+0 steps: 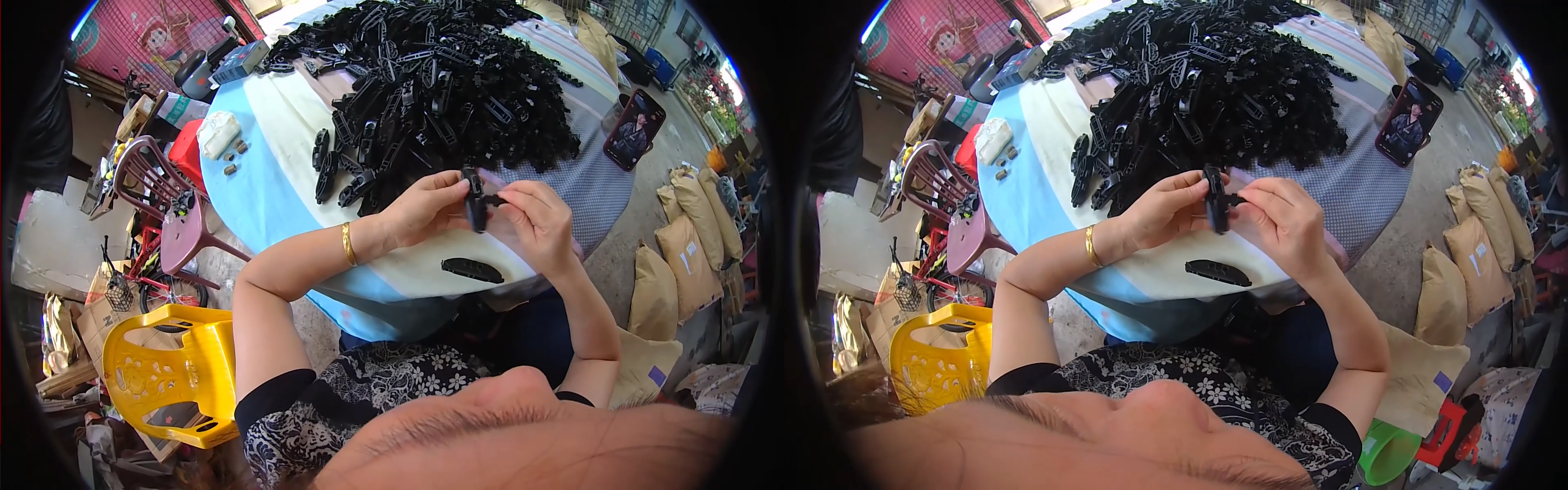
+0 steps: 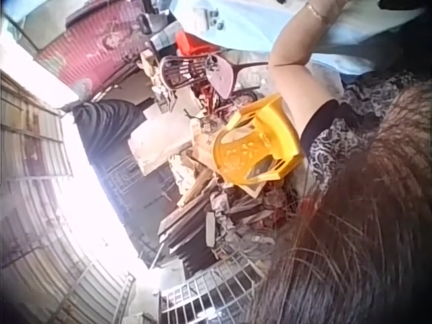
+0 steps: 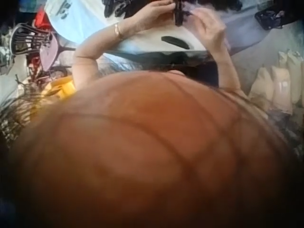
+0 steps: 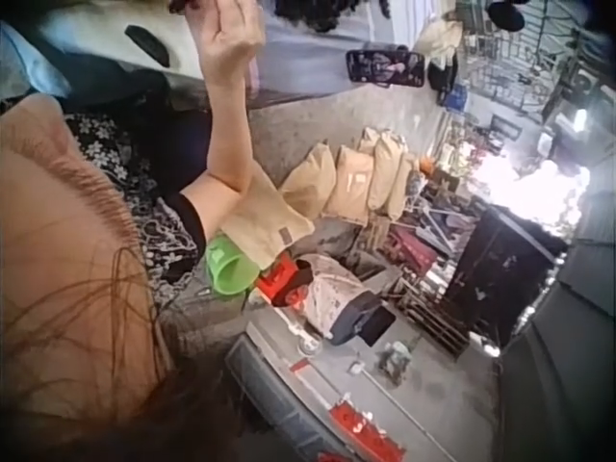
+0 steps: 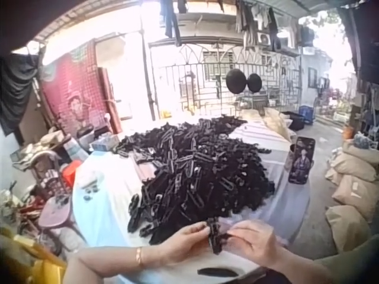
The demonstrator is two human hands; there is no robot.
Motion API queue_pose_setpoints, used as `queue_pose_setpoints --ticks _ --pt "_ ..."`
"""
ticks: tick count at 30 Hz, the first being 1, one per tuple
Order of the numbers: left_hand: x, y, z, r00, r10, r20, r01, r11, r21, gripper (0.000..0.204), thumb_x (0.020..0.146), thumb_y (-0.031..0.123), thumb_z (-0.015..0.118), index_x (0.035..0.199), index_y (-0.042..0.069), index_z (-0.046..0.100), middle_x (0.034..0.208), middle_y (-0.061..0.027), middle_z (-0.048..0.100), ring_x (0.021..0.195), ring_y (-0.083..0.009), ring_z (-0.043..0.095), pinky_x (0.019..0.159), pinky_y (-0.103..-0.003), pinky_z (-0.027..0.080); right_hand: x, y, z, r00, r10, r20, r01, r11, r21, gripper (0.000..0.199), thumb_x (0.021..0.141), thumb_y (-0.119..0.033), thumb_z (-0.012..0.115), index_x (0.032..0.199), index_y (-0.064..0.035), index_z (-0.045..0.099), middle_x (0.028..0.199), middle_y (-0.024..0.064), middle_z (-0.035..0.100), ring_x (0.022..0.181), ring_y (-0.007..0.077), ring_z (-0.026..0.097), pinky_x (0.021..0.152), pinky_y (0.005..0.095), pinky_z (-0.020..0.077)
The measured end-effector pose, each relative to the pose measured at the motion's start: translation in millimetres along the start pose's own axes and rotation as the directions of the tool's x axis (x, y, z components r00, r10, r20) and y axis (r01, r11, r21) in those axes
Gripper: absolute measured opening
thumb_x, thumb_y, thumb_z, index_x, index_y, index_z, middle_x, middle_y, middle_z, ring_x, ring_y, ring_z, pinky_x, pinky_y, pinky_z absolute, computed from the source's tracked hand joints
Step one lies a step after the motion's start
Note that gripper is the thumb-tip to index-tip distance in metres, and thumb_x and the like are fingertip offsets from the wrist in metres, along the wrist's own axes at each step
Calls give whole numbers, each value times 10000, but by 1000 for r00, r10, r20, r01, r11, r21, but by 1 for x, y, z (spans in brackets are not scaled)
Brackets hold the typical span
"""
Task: The person is manually assembling small black plastic hair clips at a workshop table.
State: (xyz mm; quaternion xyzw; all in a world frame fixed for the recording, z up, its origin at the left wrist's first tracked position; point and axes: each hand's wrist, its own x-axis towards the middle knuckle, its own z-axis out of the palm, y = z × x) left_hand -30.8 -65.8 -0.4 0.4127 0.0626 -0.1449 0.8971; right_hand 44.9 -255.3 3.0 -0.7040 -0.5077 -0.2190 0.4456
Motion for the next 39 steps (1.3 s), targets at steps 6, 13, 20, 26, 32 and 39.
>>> queue_pose_setpoints --ticks 6,13,20,26,32,39 --pt "2 -4 -18 989 -104 103 90 987 129 319 992 242 390 1150 -6 515 956 -115 627 747 -193 655 650 -280 556 0 -4 1 997 -57 46 56 998 11 147 708 -53 713 837 -10 659 852 81 640 736 243 601 624 311 486" --pt "0 -3 -10 977 -201 78 170 941 294 316 976 281 446 1039 -12 546 880 -104 626 667 -149 633 562 -225 523 5 -12 -4 963 -202 178 209 978 -19 201 673 -29 698 868 -22 651 919 71 621 811 226 587 648 305 497" --pt "-4 3 -8 971 -226 82 189 927 324 345 919 260 572 1081 -45 557 903 -112 634 728 -144 636 618 -218 537 -1 -8 -2 923 -296 247 337 930 -147 215 657 -33 667 870 -33 645 940 57 610 846 217 588 660 305 507" --pt "-12 6 -6 985 -2 170 -111 751 651 407 804 62 650 1180 -55 547 977 -116 656 840 -140 639 727 -254 528 -3 -18 -1 973 -111 202 127 990 -66 225 706 -83 697 914 -15 648 901 80 643 784 215 619 645 291 508" --pt "-25 -4 12 947 251 201 -261 230 938 376 735 96 663 1091 -12 607 938 -200 653 839 -308 645 743 -349 502 -12 -16 -3 855 352 381 -408 910 73 301 721 -142 738 962 16 651 830 133 667 623 200 626 585 274 504" --pt "-23 21 7 699 518 493 -309 -402 862 517 645 176 768 1113 87 566 1058 -123 533 997 -319 495 853 -399 433 -1 -1 -20 709 389 587 -544 832 105 255 705 -122 743 900 24 668 741 110 666 635 155 623 593 251 485"
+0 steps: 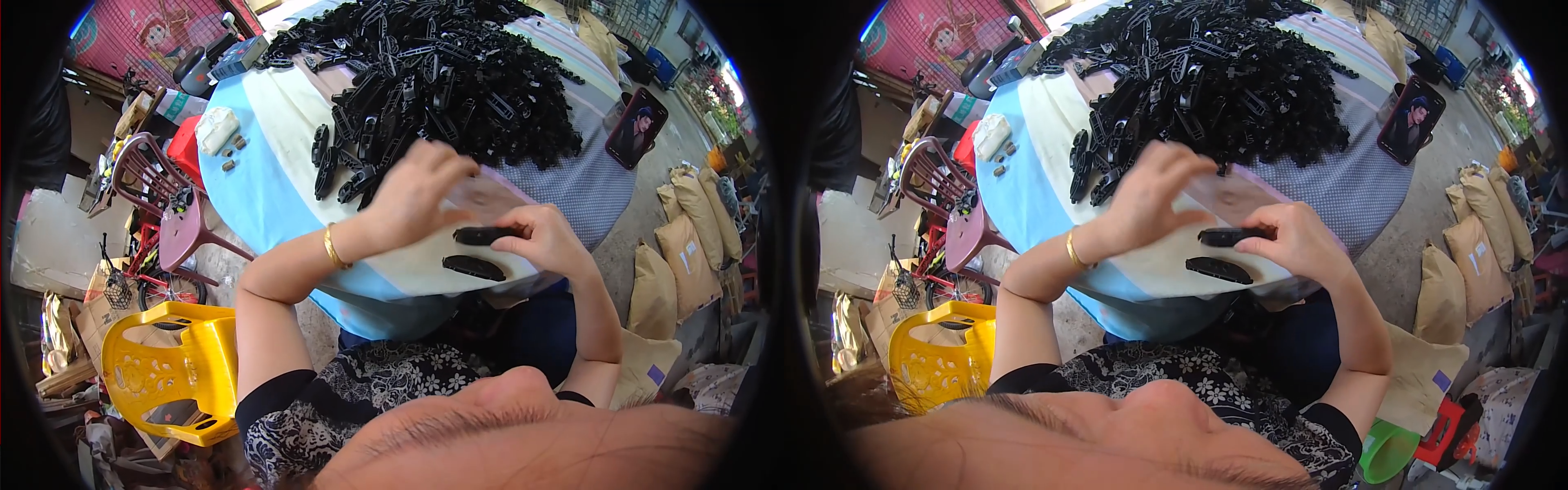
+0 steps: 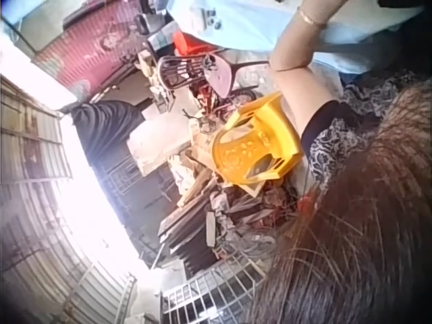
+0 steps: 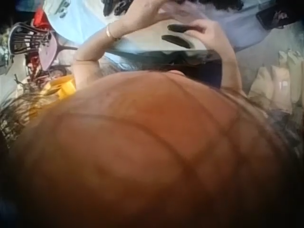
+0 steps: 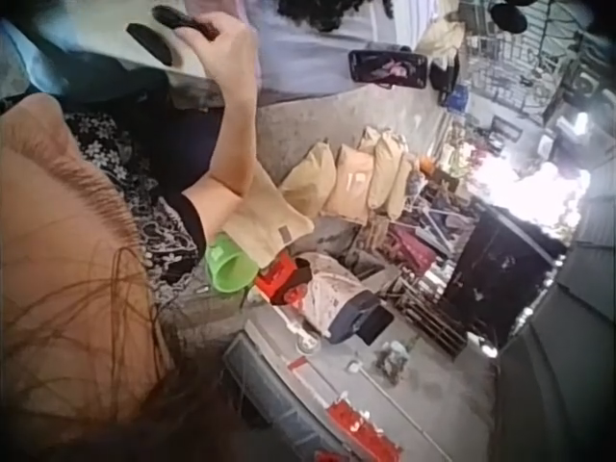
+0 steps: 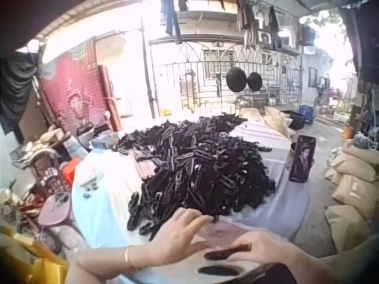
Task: The person is manually assembling small black plastic hair clips at a workshop table.
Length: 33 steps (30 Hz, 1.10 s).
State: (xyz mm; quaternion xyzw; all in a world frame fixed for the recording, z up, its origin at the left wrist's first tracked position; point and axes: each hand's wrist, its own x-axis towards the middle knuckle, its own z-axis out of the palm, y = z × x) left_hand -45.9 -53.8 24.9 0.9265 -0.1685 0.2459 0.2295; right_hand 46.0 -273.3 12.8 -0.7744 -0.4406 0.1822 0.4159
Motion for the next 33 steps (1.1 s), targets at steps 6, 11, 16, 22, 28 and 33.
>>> queue_pose_setpoints --ticks 6,11,16,22,28,33 --pt "11 -48 -1 990 -18 -140 72 916 394 352 651 119 736 986 88 630 1028 -72 534 976 -287 466 873 -367 409 25 35 -20 877 -207 -433 -21 886 -464 186 758 -160 695 894 -34 678 833 77 633 701 213 608 627 316 491" --pt "15 -34 3 947 176 -269 -135 977 165 287 674 77 748 897 31 573 1041 -106 587 928 -291 568 783 -353 488 37 71 -26 846 -267 -461 -122 745 -656 120 774 -139 666 862 -58 661 823 64 592 795 245 597 679 356 491" --pt "5 -7 10 947 -319 29 298 846 -442 267 819 82 658 1010 0 491 745 -80 597 646 -106 612 560 -248 485 38 63 -22 835 -350 -425 -85 680 -728 97 773 -111 650 846 -56 619 802 56 581 776 243 584 672 353 491" --pt "3 -8 26 715 -409 567 632 30 -775 408 877 105 620 1231 16 436 937 -85 607 831 -150 626 766 -251 536 29 39 -15 765 -365 -530 -7 819 -574 148 756 -59 675 873 -36 588 803 80 614 718 220 614 623 299 502" --pt "-3 -13 41 761 -371 533 594 67 -802 502 776 38 716 1225 11 494 970 -62 618 801 -98 589 706 -222 497 16 7 12 876 -130 -465 184 980 74 206 688 21 744 845 3 612 762 76 624 670 136 611 587 239 497" --pt "-3 -13 33 720 -337 607 655 39 -755 429 751 9 727 1152 28 577 941 -41 627 802 -87 586 705 -216 499 17 0 25 799 -390 -457 374 918 -130 124 684 34 724 748 2 622 760 88 631 656 190 611 580 256 497"
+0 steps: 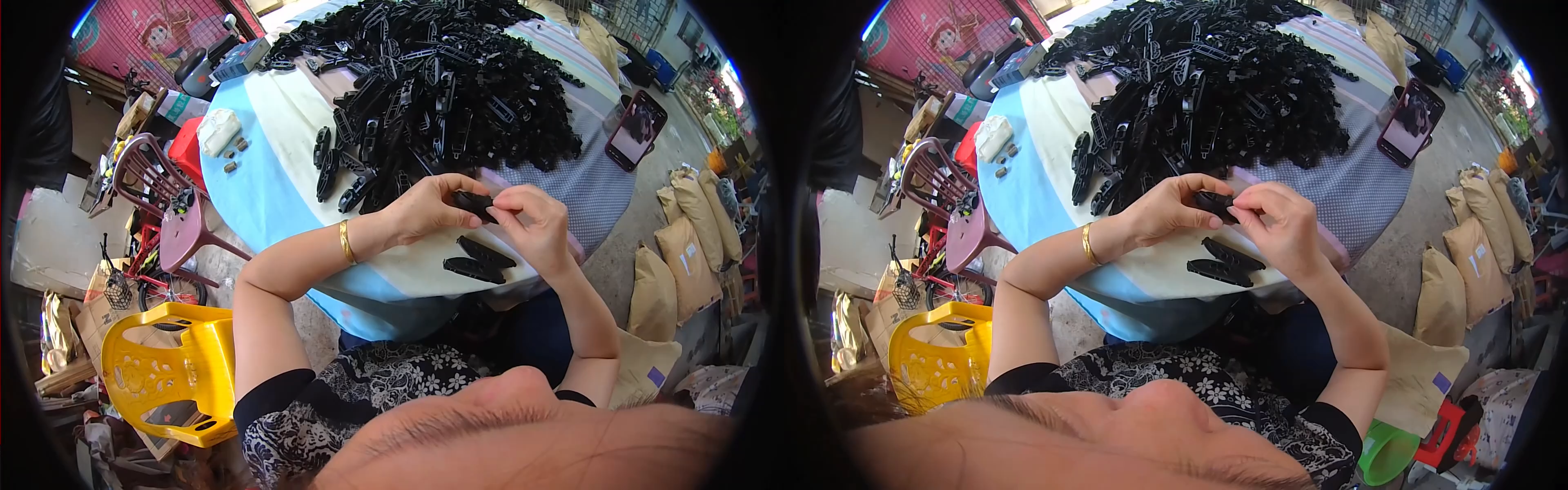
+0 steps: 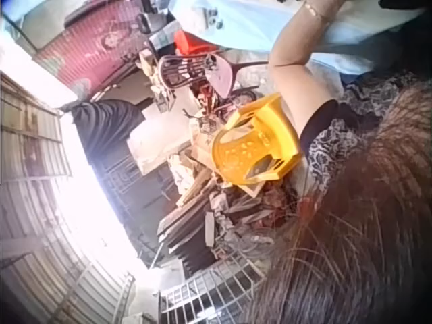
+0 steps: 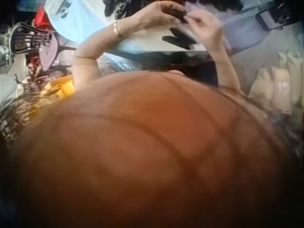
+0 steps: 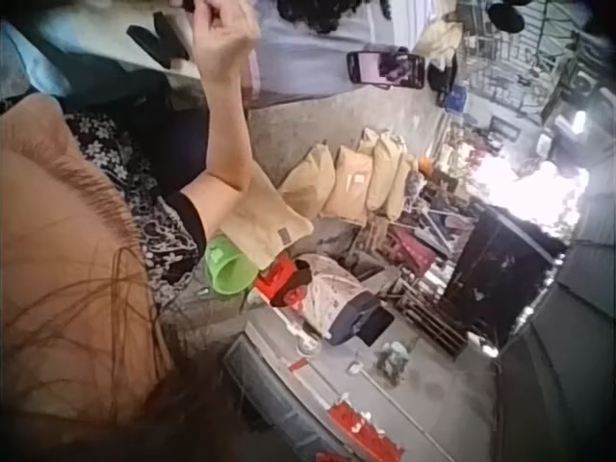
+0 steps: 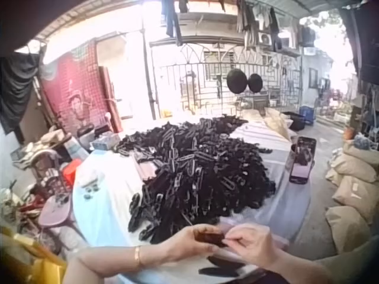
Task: The person is manually assembling small black plastic hair clips at a workshop table.
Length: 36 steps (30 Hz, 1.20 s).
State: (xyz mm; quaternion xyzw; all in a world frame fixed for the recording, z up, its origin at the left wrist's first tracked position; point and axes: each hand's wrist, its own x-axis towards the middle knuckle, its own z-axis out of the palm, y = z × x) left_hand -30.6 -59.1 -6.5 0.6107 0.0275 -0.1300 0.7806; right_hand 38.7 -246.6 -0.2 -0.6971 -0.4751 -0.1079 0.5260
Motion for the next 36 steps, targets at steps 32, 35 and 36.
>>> queue_pose_setpoints --ticks 32,35,36 --pt "-17 15 6 978 -66 197 47 994 98 399 887 205 622 1189 -41 535 973 -76 618 839 -115 620 761 -231 523 -3 -11 -12 850 -464 250 526 777 -346 225 636 -31 649 861 -25 638 889 62 622 848 236 591 694 315 513" --pt "-19 17 5 979 -28 203 -16 977 212 380 844 119 641 1175 -41 550 973 -91 638 857 -128 624 778 -254 517 -1 -16 -11 912 -355 207 402 874 -273 233 660 -47 672 888 -22 635 919 78 631 880 255 596 711 333 517" --pt "-19 14 5 979 -28 200 -15 977 211 380 844 119 641 1175 -41 550 973 -91 638 857 -128 624 778 -254 517 -1 -19 -9 952 -255 167 286 938 -198 237 673 -58 685 901 -20 634 940 90 636 902 269 598 719 345 518"
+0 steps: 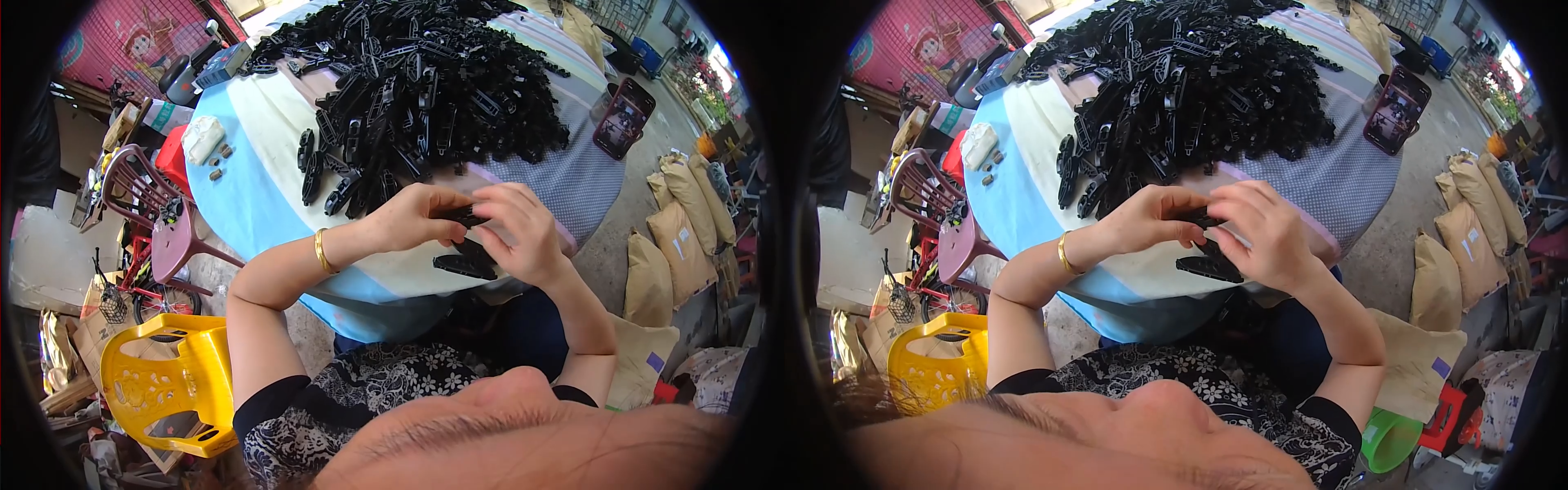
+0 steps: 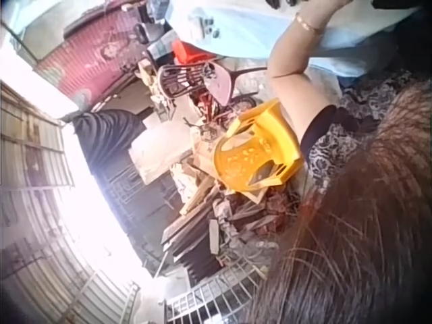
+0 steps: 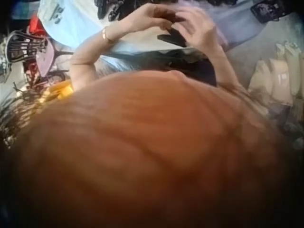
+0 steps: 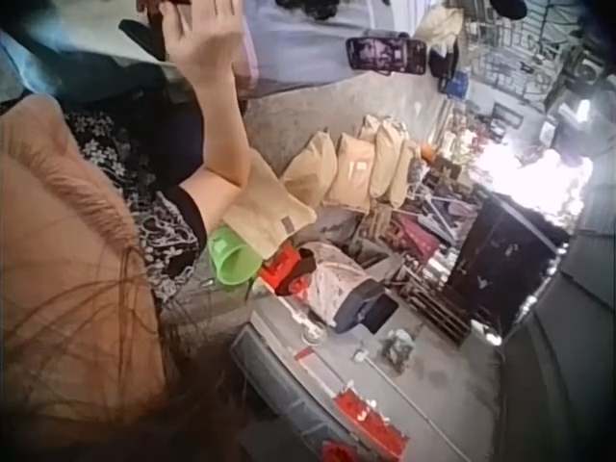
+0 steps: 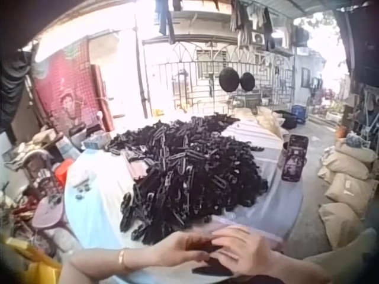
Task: The person is manually assembling small black plastic hair clips at a workshop table.
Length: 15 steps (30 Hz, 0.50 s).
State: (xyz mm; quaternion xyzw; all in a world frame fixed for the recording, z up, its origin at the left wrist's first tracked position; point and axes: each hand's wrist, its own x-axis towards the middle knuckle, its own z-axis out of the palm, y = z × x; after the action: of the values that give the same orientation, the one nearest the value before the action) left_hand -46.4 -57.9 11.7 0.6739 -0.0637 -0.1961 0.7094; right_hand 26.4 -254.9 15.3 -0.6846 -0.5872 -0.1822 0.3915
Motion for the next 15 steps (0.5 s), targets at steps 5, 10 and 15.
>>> queue_pose_setpoints --ticks 5,10,15 --pt "-9 3 13 923 381 -53 -258 716 649 427 775 17 665 1185 -9 548 1011 -146 652 862 -217 654 753 -294 516 -9 -2 -3 929 337 154 -359 921 153 309 680 -81 737 960 9 643 935 138 666 844 269 647 729 327 519" --pt "-8 7 12 904 427 -18 -275 615 739 423 767 58 677 1170 8 558 970 -189 643 823 -278 653 703 -334 520 -9 2 -1 940 331 84 -341 921 187 282 691 -97 754 937 9 666 878 134 683 764 206 670 686 276 526" --pt "-23 33 -23 859 499 115 -260 232 937 579 660 103 750 1192 48 527 1105 -107 513 1072 -284 477 875 -336 454 -4 20 -15 729 589 349 -681 676 282 264 721 -86 714 954 27 659 832 103 672 724 128 629 658 249 500"
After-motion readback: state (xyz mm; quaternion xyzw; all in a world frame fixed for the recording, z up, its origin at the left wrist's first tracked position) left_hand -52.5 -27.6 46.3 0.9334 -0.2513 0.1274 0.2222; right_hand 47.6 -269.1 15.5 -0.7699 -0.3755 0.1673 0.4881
